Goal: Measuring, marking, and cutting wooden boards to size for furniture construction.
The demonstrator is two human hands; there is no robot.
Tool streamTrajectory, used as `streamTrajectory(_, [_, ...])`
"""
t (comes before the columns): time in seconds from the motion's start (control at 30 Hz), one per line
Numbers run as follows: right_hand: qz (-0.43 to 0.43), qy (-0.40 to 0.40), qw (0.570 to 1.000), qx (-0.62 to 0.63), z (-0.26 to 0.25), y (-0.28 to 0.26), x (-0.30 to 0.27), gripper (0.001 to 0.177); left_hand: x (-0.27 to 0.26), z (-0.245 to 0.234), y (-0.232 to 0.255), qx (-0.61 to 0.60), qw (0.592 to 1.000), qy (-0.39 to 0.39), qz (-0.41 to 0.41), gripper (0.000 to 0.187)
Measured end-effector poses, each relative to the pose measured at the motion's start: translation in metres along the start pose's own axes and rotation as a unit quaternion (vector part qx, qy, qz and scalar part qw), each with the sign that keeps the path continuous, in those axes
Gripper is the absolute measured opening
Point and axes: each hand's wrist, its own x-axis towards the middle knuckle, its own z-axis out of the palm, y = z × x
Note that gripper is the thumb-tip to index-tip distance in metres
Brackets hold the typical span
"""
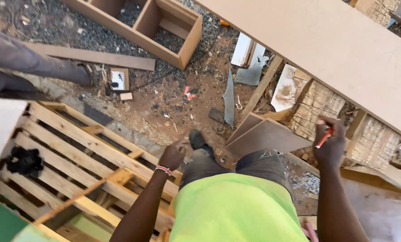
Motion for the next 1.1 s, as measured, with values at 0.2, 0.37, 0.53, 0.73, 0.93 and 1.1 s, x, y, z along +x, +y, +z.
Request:
streamTrajectory(0.2, [0.008,-0.105,0.985,0.137,0.087,-0.092,-0.014,0.019,0.041,-0.137,-0.043,-0.069,0.981,0.180,-0.001,0.040])
streamTrajectory(0.37, [0.043,-0.219,0.961,0.166,0.131,-0.150,-0.008,0.033,0.087,-0.145,0.029,-0.127,0.964,0.224,0.068,0.028])
streamTrajectory(0.53, [0.078,-0.295,0.948,0.088,0.145,-0.216,0.037,0.026,0.110,-0.124,0.166,-0.067,0.968,0.069,0.232,0.049])
streamTrajectory(0.73, [-0.071,-0.398,0.913,0.050,0.182,-0.244,0.131,0.029,0.170,-0.113,0.276,0.028,0.935,-0.012,0.354,0.060])
streamTrajectory(0.93, [-0.121,-0.403,0.904,0.077,0.196,-0.215,0.298,0.026,0.292,-0.130,0.397,0.034,0.909,0.046,0.412,0.032])
streamTrajectory(1.1, [0.003,-0.423,0.895,0.143,0.166,-0.168,0.500,0.031,0.400,-0.135,0.512,-0.114,0.934,0.091,0.327,0.041])
